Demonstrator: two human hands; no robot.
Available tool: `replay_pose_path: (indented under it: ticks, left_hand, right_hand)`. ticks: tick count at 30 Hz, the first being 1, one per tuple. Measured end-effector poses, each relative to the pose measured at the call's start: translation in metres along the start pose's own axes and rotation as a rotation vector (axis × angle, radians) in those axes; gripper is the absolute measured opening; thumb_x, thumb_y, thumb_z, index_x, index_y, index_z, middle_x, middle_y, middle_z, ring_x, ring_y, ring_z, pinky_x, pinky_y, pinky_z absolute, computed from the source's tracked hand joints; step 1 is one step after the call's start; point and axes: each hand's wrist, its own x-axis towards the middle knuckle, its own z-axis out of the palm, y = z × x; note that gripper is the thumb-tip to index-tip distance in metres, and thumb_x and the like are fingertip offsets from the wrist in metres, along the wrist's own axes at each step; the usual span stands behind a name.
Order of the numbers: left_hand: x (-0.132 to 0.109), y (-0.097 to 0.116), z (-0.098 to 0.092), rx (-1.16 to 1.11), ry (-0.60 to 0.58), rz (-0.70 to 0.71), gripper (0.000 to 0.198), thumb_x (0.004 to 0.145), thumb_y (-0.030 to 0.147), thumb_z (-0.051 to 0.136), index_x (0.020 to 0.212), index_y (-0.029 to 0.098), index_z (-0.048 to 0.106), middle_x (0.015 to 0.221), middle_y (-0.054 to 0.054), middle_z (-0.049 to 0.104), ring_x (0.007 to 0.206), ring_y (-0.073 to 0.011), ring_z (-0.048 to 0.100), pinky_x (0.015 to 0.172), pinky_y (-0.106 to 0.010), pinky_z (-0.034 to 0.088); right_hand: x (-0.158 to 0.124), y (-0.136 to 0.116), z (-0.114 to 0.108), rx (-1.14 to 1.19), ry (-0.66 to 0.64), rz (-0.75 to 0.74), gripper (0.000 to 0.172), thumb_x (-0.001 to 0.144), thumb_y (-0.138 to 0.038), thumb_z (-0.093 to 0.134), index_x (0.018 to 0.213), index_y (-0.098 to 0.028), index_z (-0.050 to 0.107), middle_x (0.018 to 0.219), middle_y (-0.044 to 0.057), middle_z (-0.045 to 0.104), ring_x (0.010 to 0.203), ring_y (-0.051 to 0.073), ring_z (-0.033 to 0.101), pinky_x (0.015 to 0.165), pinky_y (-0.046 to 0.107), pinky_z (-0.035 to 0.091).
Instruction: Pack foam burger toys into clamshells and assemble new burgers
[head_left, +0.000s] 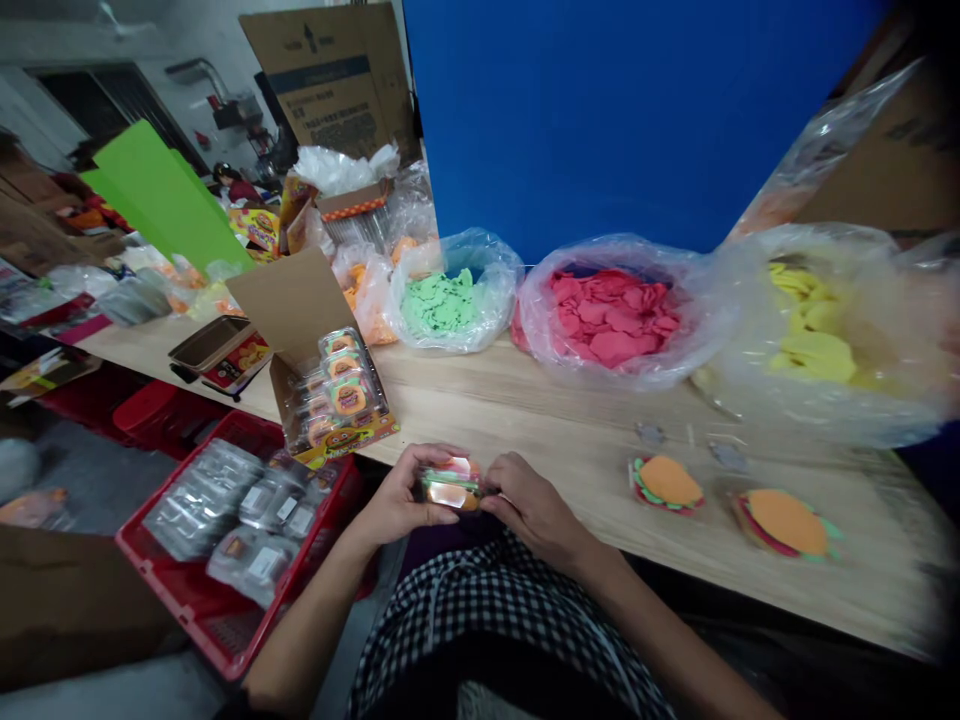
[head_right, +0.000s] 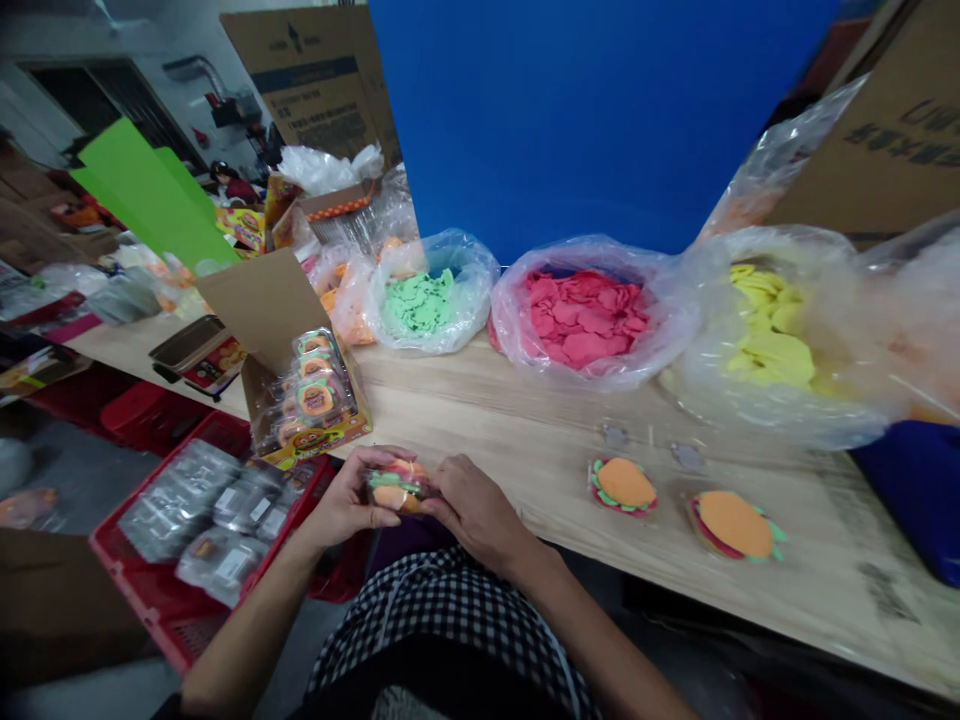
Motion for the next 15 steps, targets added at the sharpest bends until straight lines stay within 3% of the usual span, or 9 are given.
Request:
replay_pose_path:
  ticks: [3, 6, 10, 15]
  left_hand:
    - [0.001, 0.001, 0.002, 0.018, -0.016, 0.041, 0.048, 0.056, 0.008, 0.073, 0.096, 0.021, 0.050, 0.113, -0.007, 0.052, 0.106, -0.0222, 0.048, 0.085, -0.033, 0.041]
    - [-0.004, -0.009, 0.007, -0.079, -0.023, -0.032, 0.051, 0.056, 0.009, 0.073, 0.099, 0.021, 0.049, 0.116, -0.007, 0.051, 0.103, -0.0221, 0.050, 0.083, -0.034, 0.042]
    - [-0.025, -0.042, 0.022, -0.225, 0.042, -0.229, 0.051, 0.057, 0.013, 0.074, 0.100, 0.020, 0.048, 0.113, -0.007, 0.053, 0.095, -0.0204, 0.054, 0.079, -0.033, 0.043]
    - [-0.056, -0.079, 0.038, -0.286, 0.062, -0.356, 0.043, 0.058, 0.022, 0.074, 0.096, 0.019, 0.053, 0.110, -0.008, 0.053, 0.096, -0.0213, 0.052, 0.081, -0.035, 0.041]
  right_hand:
    - [-0.001, 0.000, -0.003, 0.002, 0.012, -0.015, 0.022, 0.089, -0.038, 0.034, 0.090, -0.019, 0.046, 0.084, 0.006, 0.050, 0.079, 0.019, 0.044, 0.069, 0.033, 0.038]
    - [-0.005, 0.000, -0.006, 0.027, -0.039, 0.032, 0.022, 0.089, -0.037, 0.033, 0.085, -0.019, 0.046, 0.080, 0.004, 0.049, 0.075, 0.017, 0.043, 0.067, 0.031, 0.037]
    - [-0.022, 0.008, 0.005, 0.086, -0.179, 0.162, 0.021, 0.089, -0.035, 0.035, 0.082, -0.020, 0.047, 0.079, 0.003, 0.049, 0.074, 0.015, 0.044, 0.067, 0.030, 0.037]
    - [-0.062, 0.025, 0.034, 0.168, -0.255, 0.364, 0.024, 0.090, -0.036, 0.035, 0.078, -0.018, 0.045, 0.077, 0.001, 0.047, 0.071, 0.014, 0.043, 0.065, 0.027, 0.037]
